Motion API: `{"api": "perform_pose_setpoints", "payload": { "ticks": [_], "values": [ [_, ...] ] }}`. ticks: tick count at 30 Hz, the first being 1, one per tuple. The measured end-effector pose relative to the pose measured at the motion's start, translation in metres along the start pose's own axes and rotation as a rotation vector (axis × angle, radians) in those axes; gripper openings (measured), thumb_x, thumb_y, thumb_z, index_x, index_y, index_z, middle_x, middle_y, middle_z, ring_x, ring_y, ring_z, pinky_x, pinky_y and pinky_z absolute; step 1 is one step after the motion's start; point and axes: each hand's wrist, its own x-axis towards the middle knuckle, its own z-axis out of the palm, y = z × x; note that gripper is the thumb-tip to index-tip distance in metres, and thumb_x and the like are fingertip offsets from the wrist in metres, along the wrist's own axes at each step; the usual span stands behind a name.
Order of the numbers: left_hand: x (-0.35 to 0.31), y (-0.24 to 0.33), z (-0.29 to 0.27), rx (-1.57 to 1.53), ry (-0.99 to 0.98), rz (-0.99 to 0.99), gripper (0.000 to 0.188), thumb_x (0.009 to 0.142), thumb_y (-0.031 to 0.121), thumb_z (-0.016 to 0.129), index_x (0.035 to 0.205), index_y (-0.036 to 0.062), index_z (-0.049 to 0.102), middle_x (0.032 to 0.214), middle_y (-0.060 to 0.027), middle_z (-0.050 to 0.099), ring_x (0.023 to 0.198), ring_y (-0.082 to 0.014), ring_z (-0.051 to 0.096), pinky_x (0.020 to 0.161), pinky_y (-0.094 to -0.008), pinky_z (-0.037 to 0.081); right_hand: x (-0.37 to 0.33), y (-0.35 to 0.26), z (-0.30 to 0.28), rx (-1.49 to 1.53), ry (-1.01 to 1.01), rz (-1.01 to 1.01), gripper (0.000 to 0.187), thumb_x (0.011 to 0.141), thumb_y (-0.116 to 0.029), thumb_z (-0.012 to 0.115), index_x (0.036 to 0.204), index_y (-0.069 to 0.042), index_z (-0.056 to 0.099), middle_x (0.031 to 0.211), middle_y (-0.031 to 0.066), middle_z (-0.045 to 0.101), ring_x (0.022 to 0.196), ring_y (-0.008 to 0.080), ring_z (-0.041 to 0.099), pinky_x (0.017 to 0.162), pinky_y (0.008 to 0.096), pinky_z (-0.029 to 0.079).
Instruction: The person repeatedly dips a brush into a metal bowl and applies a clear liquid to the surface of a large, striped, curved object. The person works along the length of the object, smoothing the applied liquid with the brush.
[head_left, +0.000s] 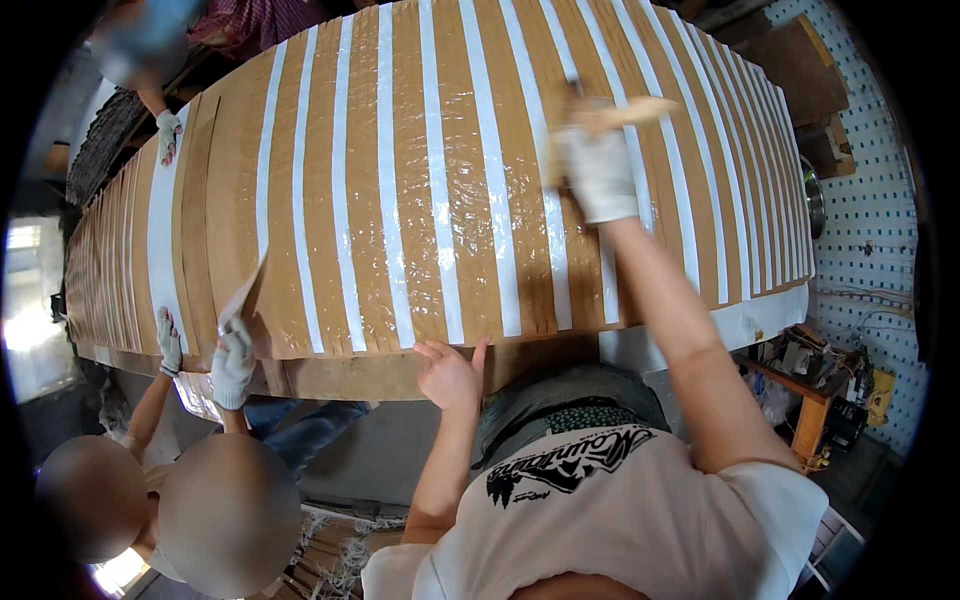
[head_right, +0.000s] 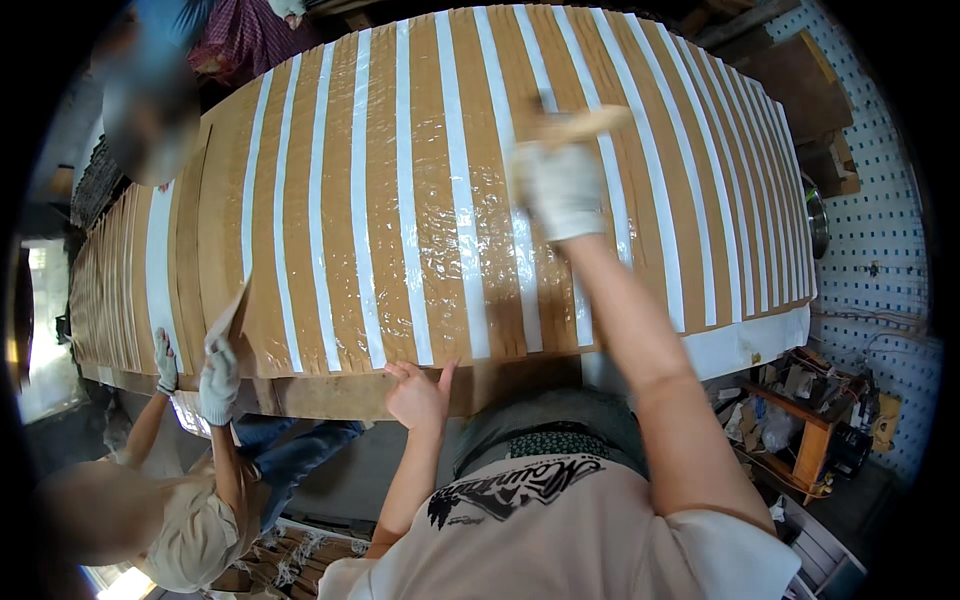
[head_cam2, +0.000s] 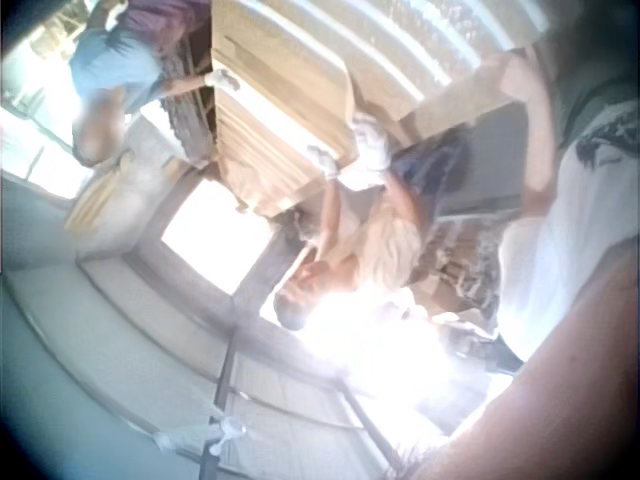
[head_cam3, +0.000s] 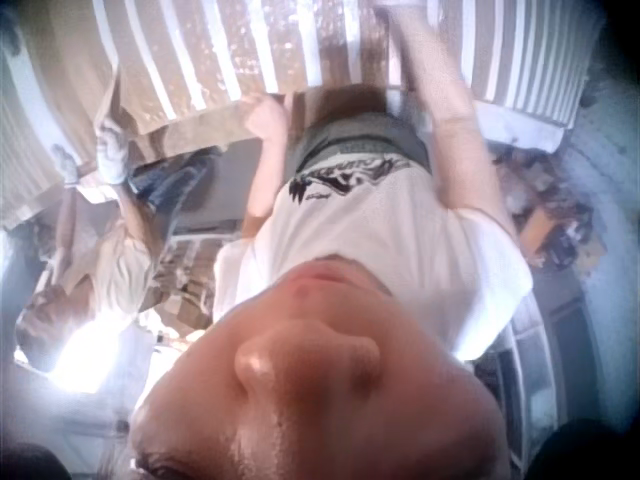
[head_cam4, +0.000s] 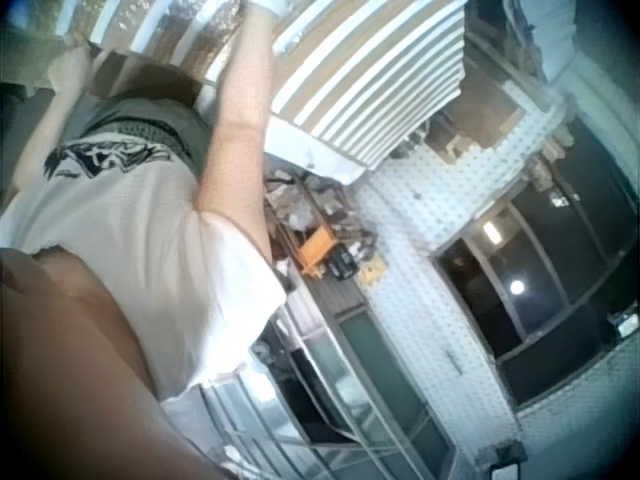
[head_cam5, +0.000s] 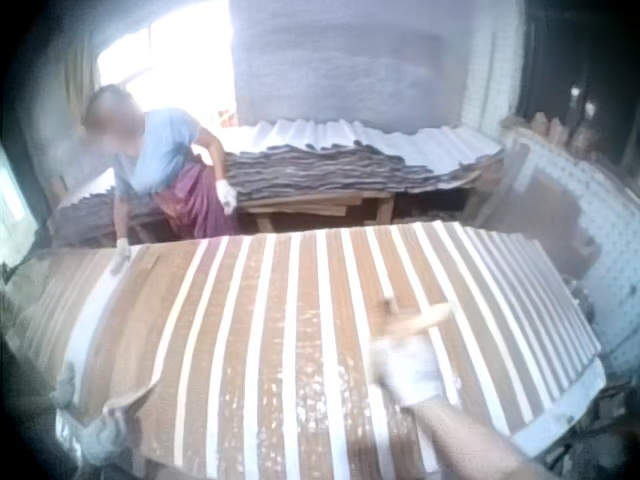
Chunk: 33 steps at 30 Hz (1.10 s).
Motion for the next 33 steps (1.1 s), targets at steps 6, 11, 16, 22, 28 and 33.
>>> {"api": "perform_pose_setpoints", "payload": {
  "ticks": [6, 11, 16, 22, 28, 33],
  "values": [
    [0.004, 0.008, -0.014, -0.024, -0.053, -0.045, 0.097, 0.079, 0.076, 0.059, 0.117, -0.0132, 0.063, 0.122, -0.0365, 0.06, 0.07, -0.03, 0.072, 0.058, -0.0368, 0.056, -0.099, -0.07, 0.153, -0.266, -0.325, -0.356, 0.049, 0.087, -0.047, 0.058, 0.096, 0.0, 0.067, 0.086, 0.0217, 0.07, 0.08, 0.0383, 0.07, 0.078, 0.0473, 0.055],
    [0.002, 0.005, -0.009, -0.042, -0.02, -0.027, 0.097, 0.08, 0.075, 0.059, 0.12, -0.0139, 0.061, 0.123, -0.0368, 0.059, 0.067, -0.03, 0.072, 0.057, -0.0365, 0.056, -0.058, 0.021, 0.076, -0.331, -0.257, -0.23, 0.049, 0.089, -0.049, 0.054, 0.093, -0.003, 0.071, 0.087, 0.0203, 0.071, 0.081, 0.0351, 0.071, 0.075, 0.048, 0.055],
    [0.0, 0.001, -0.008, -0.042, -0.067, -0.031, 0.097, 0.082, 0.074, 0.057, 0.121, -0.0143, 0.06, 0.126, -0.0376, 0.057, 0.068, -0.0311, 0.072, 0.058, -0.036, 0.056, -0.032, 0.141, -0.094, -0.098, 0.343, -0.235, 0.047, 0.085, -0.045, 0.065, 0.109, -0.005, 0.07, 0.103, 0.0188, 0.072, 0.098, 0.0349, 0.069, 0.086, 0.0441, 0.052],
    [-0.004, -0.002, -0.008, -0.071, -0.112, 0.014, 0.089, 0.086, 0.064, 0.056, 0.126, -0.0146, 0.056, 0.132, -0.039, 0.053, 0.071, -0.0325, 0.072, 0.059, -0.0375, 0.056, -0.05, 0.098, -0.134, -0.336, 0.429, 0.103, 0.038, 0.09, -0.034, 0.062, 0.104, 0.0, 0.068, 0.093, 0.0152, 0.072, 0.083, 0.0278, 0.07, 0.076, 0.0414, 0.053],
    [-0.009, -0.011, -0.006, -0.104, -0.128, 0.083, 0.072, 0.086, 0.037, 0.054, 0.135, -0.015, 0.047, 0.141, -0.0393, 0.044, 0.072, -0.0327, 0.072, 0.061, -0.0392, 0.057, -0.141, 0.003, 0.067, -0.407, -0.171, -0.253, 0.055, 0.092, -0.053, 0.057, 0.071, -0.003, 0.068, 0.065, 0.0178, 0.066, 0.061, 0.0349, 0.067, 0.057, 0.0459, 0.053],
    [-0.006, -0.013, -0.003, -0.071, -0.158, 0.119, 0.069, 0.086, 0.032, 0.053, 0.136, -0.0143, 0.046, 0.142, -0.0384, 0.043, 0.073, -0.0334, 0.072, 0.063, -0.0402, 0.058, -0.16, 0.028, 0.095, -0.571, -0.253, -0.468, 0.039, 0.096, -0.039, 0.05, 0.083, -0.007, 0.069, 0.071, 0.0142, 0.068, 0.065, 0.0308, 0.07, 0.055, 0.0446, 0.055]
  ]
}}
